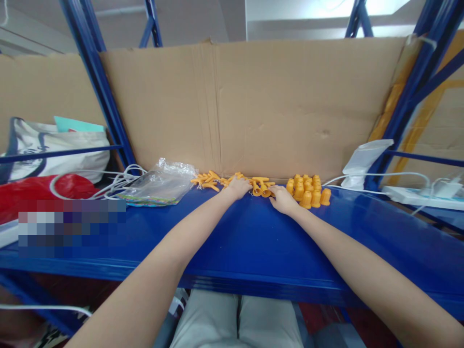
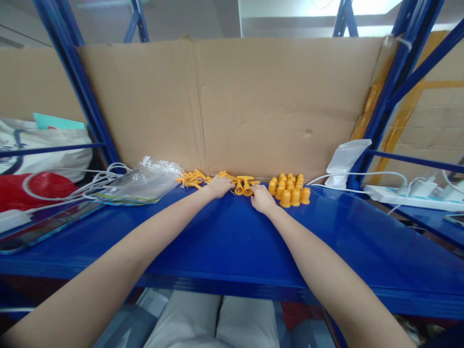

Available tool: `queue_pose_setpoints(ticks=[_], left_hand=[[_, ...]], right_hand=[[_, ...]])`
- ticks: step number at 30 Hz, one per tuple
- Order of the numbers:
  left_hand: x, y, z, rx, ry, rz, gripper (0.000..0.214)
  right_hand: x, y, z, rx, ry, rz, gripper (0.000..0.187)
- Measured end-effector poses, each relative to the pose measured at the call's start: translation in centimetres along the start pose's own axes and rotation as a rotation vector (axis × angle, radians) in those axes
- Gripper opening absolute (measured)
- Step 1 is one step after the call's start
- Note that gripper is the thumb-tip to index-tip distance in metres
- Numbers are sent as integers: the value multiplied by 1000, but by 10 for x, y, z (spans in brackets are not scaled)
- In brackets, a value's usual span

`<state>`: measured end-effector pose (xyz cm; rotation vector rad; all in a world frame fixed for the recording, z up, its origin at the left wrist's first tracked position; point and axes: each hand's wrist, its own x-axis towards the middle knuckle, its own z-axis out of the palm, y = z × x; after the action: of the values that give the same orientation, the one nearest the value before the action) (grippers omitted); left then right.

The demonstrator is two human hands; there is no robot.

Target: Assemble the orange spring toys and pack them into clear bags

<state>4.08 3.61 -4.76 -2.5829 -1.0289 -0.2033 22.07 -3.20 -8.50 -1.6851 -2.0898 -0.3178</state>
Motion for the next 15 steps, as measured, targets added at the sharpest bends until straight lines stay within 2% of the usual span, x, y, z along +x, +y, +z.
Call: queue_pose_setpoints(ticks=[4,8,15], left_hand=[[0,-7,0,40,10,12,24],[-2,-14,-1,47,54,10,27],[-1,-25,-12,-28,47,-163,32]], right_hand=[[1,3,4,31,0,-23,45],[2,4,5,51,-7,-31,45],[2,6,7,61,-5,-39,44]])
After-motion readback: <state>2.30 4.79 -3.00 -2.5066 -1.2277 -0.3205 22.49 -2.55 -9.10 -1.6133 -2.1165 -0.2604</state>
